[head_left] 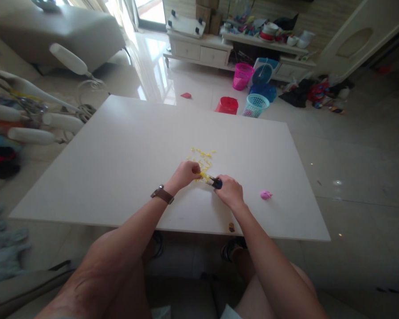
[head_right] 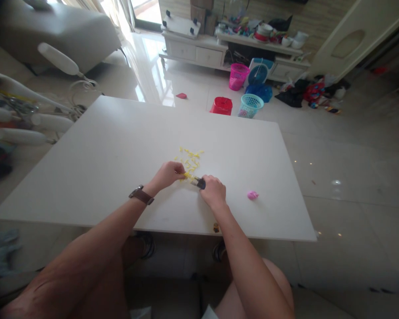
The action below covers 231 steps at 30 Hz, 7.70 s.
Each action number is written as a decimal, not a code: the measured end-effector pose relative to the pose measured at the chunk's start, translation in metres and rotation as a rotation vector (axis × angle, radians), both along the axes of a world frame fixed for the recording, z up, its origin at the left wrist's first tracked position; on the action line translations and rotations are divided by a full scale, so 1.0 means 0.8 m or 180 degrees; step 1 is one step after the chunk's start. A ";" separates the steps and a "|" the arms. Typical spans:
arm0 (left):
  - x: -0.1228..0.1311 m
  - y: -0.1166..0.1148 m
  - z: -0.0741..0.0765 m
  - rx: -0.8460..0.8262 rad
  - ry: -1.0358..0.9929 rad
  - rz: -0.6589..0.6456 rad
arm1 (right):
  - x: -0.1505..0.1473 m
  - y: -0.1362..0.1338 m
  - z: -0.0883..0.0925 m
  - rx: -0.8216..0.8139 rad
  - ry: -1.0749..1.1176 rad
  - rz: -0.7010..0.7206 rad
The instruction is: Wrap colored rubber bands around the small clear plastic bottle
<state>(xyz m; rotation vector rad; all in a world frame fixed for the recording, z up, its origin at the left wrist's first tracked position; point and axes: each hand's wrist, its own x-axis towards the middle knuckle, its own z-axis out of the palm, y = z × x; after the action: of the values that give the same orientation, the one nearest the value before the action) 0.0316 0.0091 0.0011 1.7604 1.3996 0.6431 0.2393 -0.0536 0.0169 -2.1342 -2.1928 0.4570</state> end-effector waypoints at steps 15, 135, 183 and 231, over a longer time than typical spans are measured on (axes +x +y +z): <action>-0.003 0.001 0.006 -0.0198 -0.0220 -0.0085 | -0.014 0.000 -0.004 0.0024 0.0133 -0.0081; 0.002 -0.009 0.017 -0.0962 -0.0740 -0.1122 | -0.019 -0.008 -0.003 0.0382 0.0087 0.0039; -0.063 0.011 -0.019 -0.0457 0.1340 -0.0362 | 0.016 0.010 0.011 0.0576 0.0769 -0.0875; 0.048 0.103 -0.038 0.0562 0.1513 -0.1506 | 0.071 -0.001 0.046 0.0820 0.1280 -0.1050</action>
<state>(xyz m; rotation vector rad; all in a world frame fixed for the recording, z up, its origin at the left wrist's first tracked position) 0.0700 0.0914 -0.0295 2.3894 1.1686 0.0924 0.2961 -0.0546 0.0536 -1.9993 -1.5614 0.4956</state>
